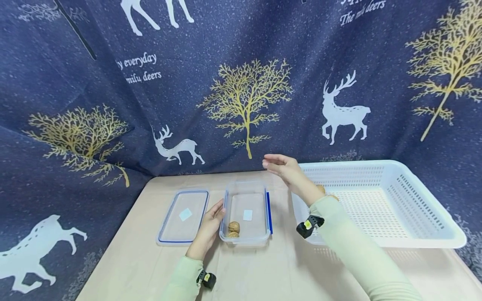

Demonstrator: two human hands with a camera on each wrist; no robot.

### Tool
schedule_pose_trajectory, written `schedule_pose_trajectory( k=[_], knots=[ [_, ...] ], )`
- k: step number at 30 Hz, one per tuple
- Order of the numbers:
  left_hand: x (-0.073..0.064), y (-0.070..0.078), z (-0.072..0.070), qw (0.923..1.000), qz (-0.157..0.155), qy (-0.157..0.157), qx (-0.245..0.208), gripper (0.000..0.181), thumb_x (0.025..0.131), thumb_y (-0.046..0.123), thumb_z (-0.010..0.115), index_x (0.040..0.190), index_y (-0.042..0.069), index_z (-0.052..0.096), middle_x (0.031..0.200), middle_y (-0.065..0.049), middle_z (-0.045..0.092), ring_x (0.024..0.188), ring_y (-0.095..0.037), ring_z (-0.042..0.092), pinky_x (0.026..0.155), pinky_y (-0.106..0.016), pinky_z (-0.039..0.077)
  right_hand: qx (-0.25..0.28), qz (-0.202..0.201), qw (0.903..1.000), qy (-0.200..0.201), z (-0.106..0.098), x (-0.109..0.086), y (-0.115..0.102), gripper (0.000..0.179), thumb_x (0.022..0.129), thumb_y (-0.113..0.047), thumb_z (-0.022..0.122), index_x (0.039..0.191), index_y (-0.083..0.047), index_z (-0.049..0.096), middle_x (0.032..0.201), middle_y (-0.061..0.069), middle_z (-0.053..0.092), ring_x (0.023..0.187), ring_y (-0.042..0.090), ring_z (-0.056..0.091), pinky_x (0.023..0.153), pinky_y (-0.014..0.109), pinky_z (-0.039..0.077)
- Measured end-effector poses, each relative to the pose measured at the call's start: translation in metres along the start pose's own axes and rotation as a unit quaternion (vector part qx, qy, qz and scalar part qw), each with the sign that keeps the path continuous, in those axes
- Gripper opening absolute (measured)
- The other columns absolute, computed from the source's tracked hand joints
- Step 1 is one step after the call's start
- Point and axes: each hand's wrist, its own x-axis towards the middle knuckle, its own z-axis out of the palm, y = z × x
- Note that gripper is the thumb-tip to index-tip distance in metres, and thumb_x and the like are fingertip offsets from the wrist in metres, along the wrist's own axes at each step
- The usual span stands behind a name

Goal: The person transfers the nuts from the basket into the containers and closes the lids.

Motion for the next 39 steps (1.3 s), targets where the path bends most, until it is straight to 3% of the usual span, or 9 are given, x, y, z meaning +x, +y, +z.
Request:
schedule_pose_trajectory(
  k=[8, 18, 21, 24, 29, 33, 39],
  knots=[
    [-0.018, 0.026, 0.003, 0.9999, -0.003, -0.006, 0.011, 0.048, 0.100, 0.005, 0.045, 0.144, -0.009, 0.032, 0.149, -0.029, 0.029, 0.139, -0.042, 0.027, 0.116, -0.048, 0.024, 0.007, -0.027, 0.9995, -0.013, -0.024, -0.001, -0.008, 0.056, 0.093, -0.005, 0.062, 0.141, 0.011, 0.037, 0.120, 0.003, 0.063, 0.103, 0.006, 0.064, 0.109, 0.036, 0.039],
    [-0.015, 0.023, 0.003, 1.0000, -0.001, -0.003, 0.003, 0.047, 0.100, 0.003, 0.044, 0.144, -0.010, 0.031, 0.149, -0.030, 0.028, 0.139, -0.043, 0.026, 0.116, -0.049, 0.024, 0.037, -0.041, 0.9983, -0.017, -0.052, -0.002, -0.008, 0.051, 0.094, -0.004, 0.061, 0.138, 0.011, 0.040, 0.109, -0.005, 0.068, 0.102, 0.007, 0.065, 0.103, 0.027, 0.044],
    [-0.017, 0.025, 0.003, 1.0000, 0.000, -0.004, 0.006, 0.047, 0.100, 0.003, 0.044, 0.143, -0.011, 0.032, 0.149, -0.030, 0.029, 0.139, -0.043, 0.026, 0.116, -0.048, 0.024, 0.046, -0.058, 0.9971, -0.020, -0.064, 0.000, -0.004, 0.042, 0.093, -0.004, 0.061, 0.131, 0.007, 0.048, 0.109, -0.004, 0.069, 0.103, 0.009, 0.065, 0.101, 0.025, 0.046],
    [-0.014, 0.022, 0.003, 1.0000, -0.003, -0.006, 0.004, 0.047, 0.100, 0.003, 0.043, 0.144, -0.010, 0.032, 0.149, -0.030, 0.029, 0.139, -0.043, 0.027, 0.116, -0.048, 0.024, 0.054, -0.071, 0.9957, -0.024, -0.077, 0.002, 0.000, 0.037, 0.093, -0.004, 0.061, 0.128, 0.005, 0.053, 0.112, -0.001, 0.068, 0.105, 0.010, 0.064, 0.101, 0.025, 0.046],
    [-0.002, 0.004, 0.000, 1.0000, -0.001, -0.003, -0.002, 0.047, 0.100, 0.004, 0.044, 0.144, -0.008, 0.032, 0.150, -0.028, 0.029, 0.139, -0.042, 0.027, 0.116, -0.049, 0.024, 0.074, -0.082, 0.9934, -0.032, -0.097, 0.004, 0.007, 0.031, 0.094, -0.002, 0.059, 0.124, 0.004, 0.058, 0.111, 0.000, 0.069, 0.105, 0.012, 0.065, 0.099, 0.024, 0.048],
    [0.004, -0.007, -0.001, 1.0000, 0.000, 0.003, 0.003, 0.048, 0.101, 0.008, 0.045, 0.145, -0.005, 0.033, 0.151, -0.026, 0.030, 0.140, -0.040, 0.027, 0.116, -0.047, 0.024, 0.098, -0.074, 0.9918, -0.037, -0.112, 0.004, 0.012, 0.024, 0.094, 0.001, 0.057, 0.117, -0.002, 0.064, 0.110, 0.002, 0.070, 0.105, 0.012, 0.066, 0.097, 0.023, 0.048],
    [0.005, -0.009, -0.001, 0.9999, 0.001, 0.006, 0.011, 0.048, 0.101, 0.010, 0.044, 0.146, -0.003, 0.034, 0.151, -0.024, 0.031, 0.140, -0.039, 0.028, 0.116, -0.047, 0.024, 0.124, -0.055, 0.9895, -0.050, -0.135, 0.002, 0.020, 0.025, 0.095, 0.005, 0.053, 0.113, -0.004, 0.068, 0.112, 0.005, 0.069, 0.106, 0.015, 0.066, 0.099, 0.026, 0.048]
  ],
)
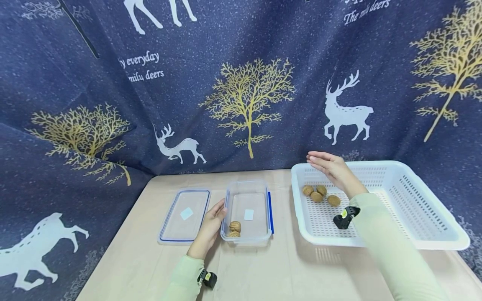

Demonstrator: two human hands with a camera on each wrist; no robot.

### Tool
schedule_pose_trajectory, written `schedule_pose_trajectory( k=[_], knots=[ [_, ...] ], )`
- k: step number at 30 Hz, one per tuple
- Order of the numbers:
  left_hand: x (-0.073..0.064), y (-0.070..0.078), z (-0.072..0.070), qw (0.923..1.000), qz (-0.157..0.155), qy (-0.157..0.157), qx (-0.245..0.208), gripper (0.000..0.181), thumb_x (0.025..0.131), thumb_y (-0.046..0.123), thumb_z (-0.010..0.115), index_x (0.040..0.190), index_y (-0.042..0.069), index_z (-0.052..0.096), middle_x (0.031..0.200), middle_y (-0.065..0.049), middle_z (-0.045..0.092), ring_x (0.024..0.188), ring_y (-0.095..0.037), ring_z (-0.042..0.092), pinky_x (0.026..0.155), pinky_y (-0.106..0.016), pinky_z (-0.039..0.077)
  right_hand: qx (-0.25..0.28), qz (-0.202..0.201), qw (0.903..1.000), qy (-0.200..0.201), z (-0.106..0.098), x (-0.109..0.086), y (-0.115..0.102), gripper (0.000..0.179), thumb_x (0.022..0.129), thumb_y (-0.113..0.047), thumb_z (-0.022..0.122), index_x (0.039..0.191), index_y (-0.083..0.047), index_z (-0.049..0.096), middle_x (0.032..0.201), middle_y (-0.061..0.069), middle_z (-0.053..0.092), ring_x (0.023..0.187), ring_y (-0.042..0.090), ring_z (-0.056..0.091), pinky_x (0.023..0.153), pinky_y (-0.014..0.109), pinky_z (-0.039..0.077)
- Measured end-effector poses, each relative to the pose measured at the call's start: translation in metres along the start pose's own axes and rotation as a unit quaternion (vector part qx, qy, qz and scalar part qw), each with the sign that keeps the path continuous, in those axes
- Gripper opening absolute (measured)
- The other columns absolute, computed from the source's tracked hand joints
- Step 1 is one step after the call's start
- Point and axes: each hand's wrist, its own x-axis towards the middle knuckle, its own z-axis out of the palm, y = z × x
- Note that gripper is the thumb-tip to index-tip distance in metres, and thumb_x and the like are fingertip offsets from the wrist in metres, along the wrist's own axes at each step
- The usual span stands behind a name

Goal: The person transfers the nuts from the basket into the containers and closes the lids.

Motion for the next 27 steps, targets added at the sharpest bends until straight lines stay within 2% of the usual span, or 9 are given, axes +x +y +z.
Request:
schedule_pose_trajectory(
  k=[11, 19, 27],
  knots=[
    [0.001, -0.001, 0.000, 1.0000, -0.002, 0.003, -0.005, 0.047, 0.101, 0.009, 0.045, 0.146, -0.002, 0.035, 0.151, -0.023, 0.031, 0.140, -0.038, 0.028, 0.117, -0.046, 0.023, 0.001, 0.046, 0.9979, -0.045, -0.039, -0.012, 0.003, 0.032, 0.099, 0.006, 0.044, 0.113, -0.009, 0.068, 0.114, 0.003, 0.069, 0.107, 0.013, 0.065, 0.099, 0.024, 0.048],
    [-0.002, 0.003, 0.000, 1.0000, -0.003, 0.000, -0.007, 0.048, 0.101, 0.008, 0.045, 0.146, -0.004, 0.033, 0.152, -0.024, 0.030, 0.140, -0.039, 0.027, 0.117, -0.047, 0.023, 0.006, 0.067, 0.9940, -0.087, -0.064, -0.022, 0.011, 0.039, 0.099, 0.010, 0.037, 0.117, -0.007, 0.066, 0.117, 0.006, 0.068, 0.110, 0.016, 0.064, 0.101, 0.028, 0.046],
    [-0.004, 0.010, -0.001, 0.9999, -0.007, -0.008, -0.012, 0.047, 0.100, 0.002, 0.044, 0.144, -0.009, 0.032, 0.151, -0.028, 0.028, 0.139, -0.042, 0.026, 0.116, -0.049, 0.023, -0.068, 0.093, 0.9880, -0.103, -0.078, -0.033, 0.014, 0.035, 0.098, 0.010, 0.040, 0.127, 0.001, 0.058, 0.118, 0.001, 0.067, 0.110, 0.013, 0.063, 0.098, 0.026, 0.050]
  ],
)
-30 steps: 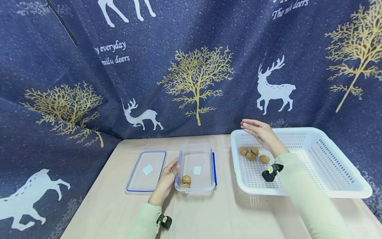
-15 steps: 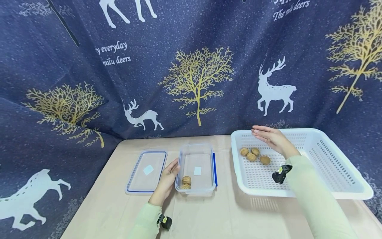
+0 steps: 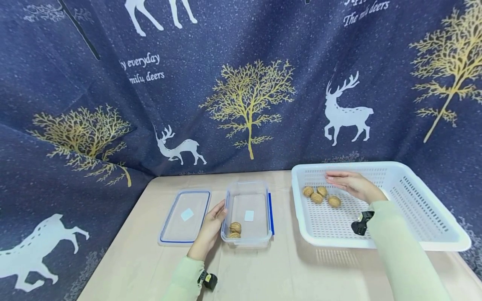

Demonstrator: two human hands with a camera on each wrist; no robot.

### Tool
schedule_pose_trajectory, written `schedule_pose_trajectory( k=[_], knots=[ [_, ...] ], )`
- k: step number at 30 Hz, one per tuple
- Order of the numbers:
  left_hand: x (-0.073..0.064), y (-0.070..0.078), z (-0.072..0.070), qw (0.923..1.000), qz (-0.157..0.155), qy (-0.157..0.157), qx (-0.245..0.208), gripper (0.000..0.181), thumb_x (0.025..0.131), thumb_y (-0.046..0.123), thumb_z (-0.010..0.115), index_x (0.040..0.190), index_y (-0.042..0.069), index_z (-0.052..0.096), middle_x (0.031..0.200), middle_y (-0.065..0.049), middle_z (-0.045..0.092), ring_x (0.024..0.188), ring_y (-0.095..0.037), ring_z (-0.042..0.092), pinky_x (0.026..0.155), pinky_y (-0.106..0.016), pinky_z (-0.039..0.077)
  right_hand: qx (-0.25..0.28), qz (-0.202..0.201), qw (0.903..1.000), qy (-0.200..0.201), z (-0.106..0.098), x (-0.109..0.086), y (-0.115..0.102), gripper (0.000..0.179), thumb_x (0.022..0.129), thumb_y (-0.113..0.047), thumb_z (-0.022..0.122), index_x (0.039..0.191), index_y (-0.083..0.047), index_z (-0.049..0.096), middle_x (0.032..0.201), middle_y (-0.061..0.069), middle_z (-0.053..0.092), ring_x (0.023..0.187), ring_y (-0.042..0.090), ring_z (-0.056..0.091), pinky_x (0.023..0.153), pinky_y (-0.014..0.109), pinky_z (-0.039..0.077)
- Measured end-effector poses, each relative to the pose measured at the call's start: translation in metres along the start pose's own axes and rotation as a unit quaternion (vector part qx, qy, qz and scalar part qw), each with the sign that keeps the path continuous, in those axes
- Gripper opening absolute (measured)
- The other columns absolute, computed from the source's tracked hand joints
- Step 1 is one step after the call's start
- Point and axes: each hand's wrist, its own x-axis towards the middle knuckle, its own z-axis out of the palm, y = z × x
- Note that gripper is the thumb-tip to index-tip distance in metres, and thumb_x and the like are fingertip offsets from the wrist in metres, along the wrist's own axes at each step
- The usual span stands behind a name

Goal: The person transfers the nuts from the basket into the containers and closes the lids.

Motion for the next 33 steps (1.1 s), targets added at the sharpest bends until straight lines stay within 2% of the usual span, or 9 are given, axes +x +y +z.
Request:
schedule_pose_trajectory(
  k=[6, 9, 12, 16, 20, 27, 30, 33],
  knots=[
    [0.001, -0.005, 0.000, 1.0000, 0.006, 0.004, 0.001, 0.048, 0.100, 0.007, 0.046, 0.145, -0.005, 0.034, 0.151, -0.025, 0.030, 0.140, -0.040, 0.027, 0.116, -0.047, 0.024, -0.050, 0.031, 0.9979, -0.026, -0.011, -0.006, 0.005, 0.038, 0.099, 0.009, 0.038, 0.136, 0.014, 0.042, 0.121, -0.005, 0.065, 0.112, 0.010, 0.062, 0.098, 0.025, 0.049],
    [0.002, -0.008, 0.001, 0.9999, 0.008, 0.007, 0.004, 0.048, 0.100, 0.008, 0.046, 0.145, -0.003, 0.034, 0.151, -0.024, 0.031, 0.140, -0.039, 0.028, 0.116, -0.046, 0.024, -0.086, 0.057, 0.9940, -0.039, -0.019, -0.007, 0.008, 0.037, 0.100, 0.005, 0.038, 0.136, 0.009, 0.046, 0.121, -0.011, 0.064, 0.111, 0.007, 0.061, 0.098, 0.022, 0.048],
    [0.003, -0.009, 0.001, 0.9999, 0.009, 0.007, 0.003, 0.048, 0.100, 0.008, 0.045, 0.145, -0.004, 0.034, 0.151, -0.024, 0.031, 0.140, -0.039, 0.028, 0.116, -0.047, 0.024, -0.128, 0.098, 0.9865, -0.028, -0.023, -0.009, 0.010, 0.037, 0.101, -0.001, 0.042, 0.137, 0.008, 0.046, 0.120, -0.015, 0.063, 0.110, 0.002, 0.060, 0.095, 0.017, 0.048],
    [0.002, -0.009, 0.001, 0.9999, 0.012, 0.005, 0.002, 0.048, 0.101, 0.008, 0.045, 0.145, -0.004, 0.034, 0.151, -0.025, 0.031, 0.140, -0.039, 0.027, 0.116, -0.047, 0.024, -0.176, 0.141, 0.9741, -0.015, -0.022, -0.011, 0.012, 0.050, 0.100, -0.008, 0.048, 0.140, 0.017, 0.030, 0.123, -0.015, 0.060, 0.110, -0.002, 0.057, 0.094, 0.014, 0.046],
    [0.002, -0.011, 0.001, 0.9999, 0.015, 0.007, 0.002, 0.047, 0.101, 0.009, 0.045, 0.145, -0.004, 0.035, 0.151, -0.024, 0.031, 0.140, -0.039, 0.028, 0.116, -0.047, 0.024, -0.175, 0.154, 0.9716, -0.039, -0.024, -0.013, 0.016, 0.049, 0.100, -0.008, 0.048, 0.140, 0.016, 0.031, 0.124, -0.015, 0.058, 0.110, -0.002, 0.056, 0.093, 0.014, 0.046],
    [0.003, -0.011, 0.001, 0.9999, 0.012, 0.009, 0.002, 0.047, 0.101, 0.007, 0.045, 0.145, -0.005, 0.035, 0.151, -0.025, 0.031, 0.140, -0.040, 0.028, 0.116, -0.047, 0.025, -0.116, 0.172, 0.9736, -0.094, -0.028, -0.016, 0.018, 0.042, 0.099, 0.001, 0.044, 0.138, 0.013, 0.038, 0.121, -0.016, 0.061, 0.109, 0.003, 0.059, 0.095, 0.021, 0.049],
    [0.000, -0.006, 0.001, 0.9999, 0.011, 0.005, 0.004, 0.047, 0.100, 0.005, 0.045, 0.144, -0.007, 0.034, 0.150, -0.026, 0.030, 0.139, -0.041, 0.028, 0.116, -0.049, 0.025, -0.119, 0.181, 0.9706, -0.105, -0.028, -0.017, 0.018, 0.041, 0.099, 0.001, 0.044, 0.138, 0.011, 0.041, 0.121, -0.015, 0.061, 0.109, 0.004, 0.059, 0.096, 0.020, 0.048],
    [-0.007, 0.006, 0.002, 1.0000, 0.009, 0.001, 0.002, 0.047, 0.100, 0.004, 0.045, 0.144, -0.008, 0.034, 0.150, -0.028, 0.030, 0.139, -0.042, 0.027, 0.116, -0.049, 0.024, -0.125, 0.191, 0.9677, -0.107, -0.028, -0.017, 0.018, 0.039, 0.098, 0.000, 0.046, 0.137, 0.006, 0.047, 0.120, -0.015, 0.062, 0.108, 0.005, 0.059, 0.096, 0.018, 0.047]
  ],
)
